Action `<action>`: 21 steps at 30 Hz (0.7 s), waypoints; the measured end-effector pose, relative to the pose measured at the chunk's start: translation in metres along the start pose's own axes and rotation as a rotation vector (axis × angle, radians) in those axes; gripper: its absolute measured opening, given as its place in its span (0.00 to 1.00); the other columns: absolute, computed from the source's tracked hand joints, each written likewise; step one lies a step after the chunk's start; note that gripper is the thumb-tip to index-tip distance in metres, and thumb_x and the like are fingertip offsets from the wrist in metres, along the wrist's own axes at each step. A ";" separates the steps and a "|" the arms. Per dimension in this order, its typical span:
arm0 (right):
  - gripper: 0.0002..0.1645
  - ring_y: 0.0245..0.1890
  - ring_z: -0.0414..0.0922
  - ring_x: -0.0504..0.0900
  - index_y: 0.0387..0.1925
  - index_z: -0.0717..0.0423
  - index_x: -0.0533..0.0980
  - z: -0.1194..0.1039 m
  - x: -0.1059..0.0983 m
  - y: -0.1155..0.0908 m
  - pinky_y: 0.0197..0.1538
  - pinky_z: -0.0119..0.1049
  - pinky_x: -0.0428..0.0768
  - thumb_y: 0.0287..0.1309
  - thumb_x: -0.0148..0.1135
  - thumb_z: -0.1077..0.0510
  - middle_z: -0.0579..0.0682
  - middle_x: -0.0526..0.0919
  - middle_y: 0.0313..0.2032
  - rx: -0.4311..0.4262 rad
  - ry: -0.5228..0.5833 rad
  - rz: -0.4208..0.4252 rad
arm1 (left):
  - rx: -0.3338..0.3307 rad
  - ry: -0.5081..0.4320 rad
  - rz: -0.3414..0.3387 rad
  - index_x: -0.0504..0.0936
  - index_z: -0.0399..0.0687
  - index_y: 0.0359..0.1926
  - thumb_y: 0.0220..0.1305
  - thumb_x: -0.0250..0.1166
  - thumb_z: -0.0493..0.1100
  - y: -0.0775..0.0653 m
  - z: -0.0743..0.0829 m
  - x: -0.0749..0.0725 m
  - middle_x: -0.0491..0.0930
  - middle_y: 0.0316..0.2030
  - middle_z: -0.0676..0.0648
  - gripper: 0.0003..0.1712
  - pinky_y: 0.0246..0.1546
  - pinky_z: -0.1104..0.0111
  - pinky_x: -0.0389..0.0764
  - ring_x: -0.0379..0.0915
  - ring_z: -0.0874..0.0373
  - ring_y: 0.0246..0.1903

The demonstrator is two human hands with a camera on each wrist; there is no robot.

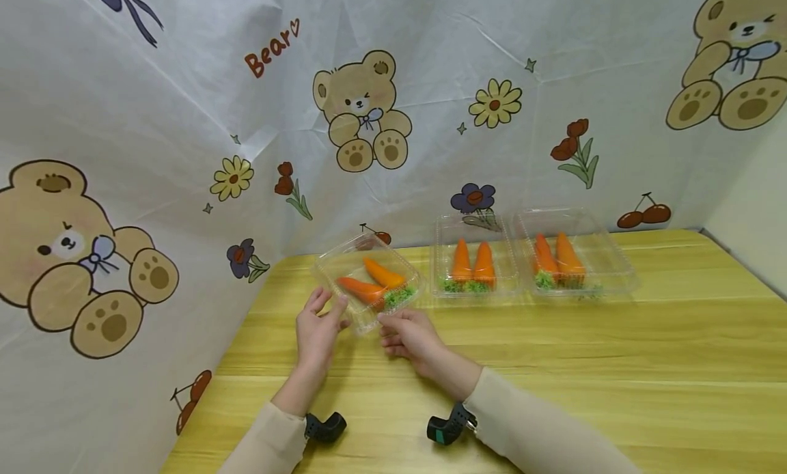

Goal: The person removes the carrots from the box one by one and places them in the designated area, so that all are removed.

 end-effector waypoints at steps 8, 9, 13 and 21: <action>0.08 0.25 0.39 0.81 0.38 0.61 0.77 0.001 0.009 0.000 0.30 0.29 0.83 0.71 0.62 0.58 0.48 0.83 0.28 -0.018 0.006 0.002 | 0.014 -0.014 0.026 0.64 0.26 0.73 0.71 0.68 0.43 -0.005 0.002 -0.002 0.51 0.81 0.44 0.39 0.43 0.69 0.89 0.75 0.47 0.56; 0.08 0.26 0.39 0.81 0.38 0.61 0.77 0.001 0.009 0.001 0.30 0.28 0.83 0.71 0.61 0.59 0.48 0.83 0.28 -0.019 0.006 0.004 | 0.014 -0.018 0.033 0.65 0.26 0.72 0.70 0.68 0.43 -0.005 0.001 -0.002 0.52 0.81 0.44 0.38 0.43 0.68 0.90 0.75 0.46 0.56; 0.05 0.26 0.39 0.81 0.38 0.62 0.75 0.001 0.008 0.000 0.30 0.28 0.83 0.71 0.59 0.63 0.48 0.83 0.28 -0.023 0.008 0.001 | 0.012 -0.010 0.061 0.70 0.30 0.70 0.71 0.67 0.41 -0.002 -0.003 -0.008 0.58 0.79 0.45 0.33 0.43 0.66 0.90 0.75 0.46 0.58; 0.04 0.27 0.41 0.81 0.41 0.65 0.73 -0.002 0.004 -0.007 0.32 0.30 0.84 0.70 0.55 0.65 0.50 0.82 0.29 -0.026 -0.027 -0.040 | 0.025 -0.018 0.121 0.79 0.31 0.62 0.70 0.65 0.35 0.011 -0.005 -0.029 0.66 0.75 0.46 0.21 0.42 0.67 0.90 0.78 0.54 0.50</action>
Point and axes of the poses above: each hand's wrist, its own y-axis towards the middle knuckle, its own x-axis out of the palm, z = x × y, the point moved 7 cm from there along y, towards the middle knuckle
